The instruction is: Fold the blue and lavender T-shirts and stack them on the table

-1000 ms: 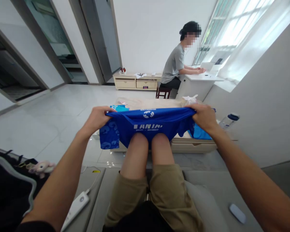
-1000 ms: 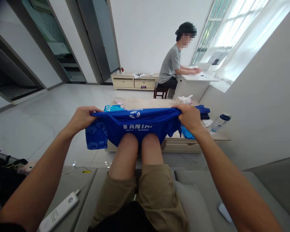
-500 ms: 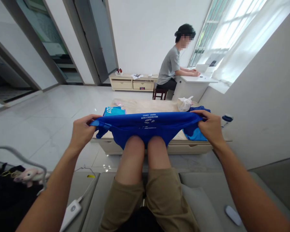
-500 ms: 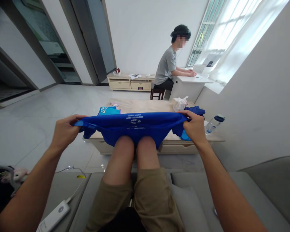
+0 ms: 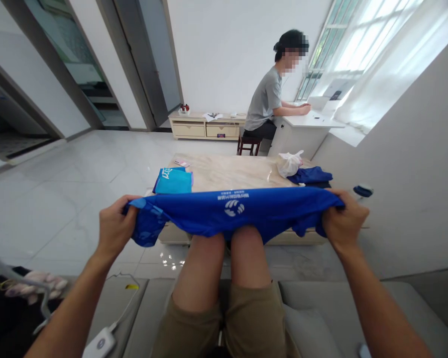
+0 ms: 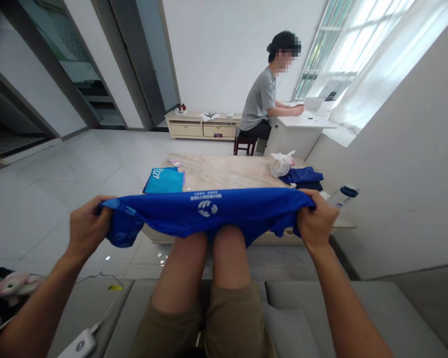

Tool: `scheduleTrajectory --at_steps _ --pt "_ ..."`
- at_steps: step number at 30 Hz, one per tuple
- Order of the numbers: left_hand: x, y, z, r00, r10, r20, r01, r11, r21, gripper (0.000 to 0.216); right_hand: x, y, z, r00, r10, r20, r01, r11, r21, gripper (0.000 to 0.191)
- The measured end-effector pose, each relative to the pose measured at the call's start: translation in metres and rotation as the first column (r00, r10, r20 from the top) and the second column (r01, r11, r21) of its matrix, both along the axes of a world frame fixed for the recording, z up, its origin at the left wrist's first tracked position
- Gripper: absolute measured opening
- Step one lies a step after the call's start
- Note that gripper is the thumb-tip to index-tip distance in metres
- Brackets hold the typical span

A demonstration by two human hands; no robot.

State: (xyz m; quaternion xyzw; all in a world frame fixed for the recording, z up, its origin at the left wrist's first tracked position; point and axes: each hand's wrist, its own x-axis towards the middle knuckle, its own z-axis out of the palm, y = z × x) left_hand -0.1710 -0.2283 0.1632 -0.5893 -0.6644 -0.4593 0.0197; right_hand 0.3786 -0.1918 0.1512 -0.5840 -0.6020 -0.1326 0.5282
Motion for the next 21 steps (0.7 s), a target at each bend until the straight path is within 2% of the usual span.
scheduleTrajectory --at_steps 3,5,6,8,10,11,12,13,14,16,17,18,19,21 --pt "-0.004 0.011 -0.028 0.998 0.023 -0.055 -0.027 0.997 -0.072 0.031 0.021 0.014 -0.043 0.993 0.016 0.120 -0.008 0.998 -0.069 0.032" --pt "-0.008 0.041 -0.032 0.998 0.012 -0.060 -0.019 0.992 -0.124 0.035 0.032 0.048 -0.053 0.989 0.054 0.137 -0.036 0.991 -0.127 0.034" --pt "-0.009 0.065 -0.028 0.998 0.005 -0.065 -0.015 0.989 -0.147 0.037 0.034 0.073 -0.048 0.989 0.057 0.134 -0.034 0.985 -0.166 0.034" --pt "-0.008 0.127 -0.009 0.994 0.006 -0.106 -0.026 0.982 -0.186 0.038 0.031 0.136 -0.023 0.988 0.035 0.151 0.009 0.960 -0.280 0.037" --pt "-0.001 0.196 0.012 0.980 0.035 -0.195 -0.079 0.972 -0.221 0.039 0.018 0.201 0.007 0.967 -0.021 0.254 0.138 0.881 -0.453 0.040" --pt "0.006 0.228 0.018 0.969 0.050 -0.242 -0.120 0.952 -0.281 0.039 0.008 0.230 0.017 0.964 -0.026 0.263 0.155 0.863 -0.480 0.042" --pt "0.015 0.256 0.017 0.959 0.066 -0.275 -0.163 0.924 -0.346 0.039 -0.003 0.253 0.020 0.963 -0.039 0.267 0.175 0.845 -0.506 0.044" --pt "0.026 0.277 0.009 0.948 0.076 -0.308 -0.199 0.898 -0.393 0.041 -0.015 0.270 0.014 0.962 -0.058 0.266 0.195 0.829 -0.525 0.043" --pt "0.038 0.290 -0.006 0.936 0.095 -0.339 -0.237 0.882 -0.407 0.047 -0.029 0.280 -0.001 0.963 -0.078 0.260 0.210 0.819 -0.535 0.044" --pt "0.065 0.293 -0.057 0.920 0.100 -0.378 -0.252 0.891 -0.377 0.059 -0.060 0.276 -0.055 0.961 -0.078 0.267 0.219 0.804 -0.553 0.052" --pt "0.079 0.284 -0.089 0.921 0.055 -0.386 -0.206 0.909 -0.363 0.060 -0.075 0.264 -0.090 0.960 -0.039 0.276 0.195 0.802 -0.565 0.056" --pt "0.092 0.270 -0.123 0.921 -0.034 -0.389 -0.125 0.918 -0.376 0.059 -0.090 0.247 -0.128 0.954 0.062 0.292 0.122 0.811 -0.572 0.058" --pt "0.103 0.252 -0.158 0.909 -0.137 -0.393 -0.043 0.908 -0.416 0.059 -0.103 0.227 -0.166 0.938 0.175 0.298 0.037 0.806 -0.590 0.059" --pt "0.121 0.214 -0.219 0.886 -0.233 -0.401 -0.002 0.863 -0.505 0.060 -0.123 0.186 -0.234 0.891 0.353 0.285 -0.092 0.756 -0.648 0.062"
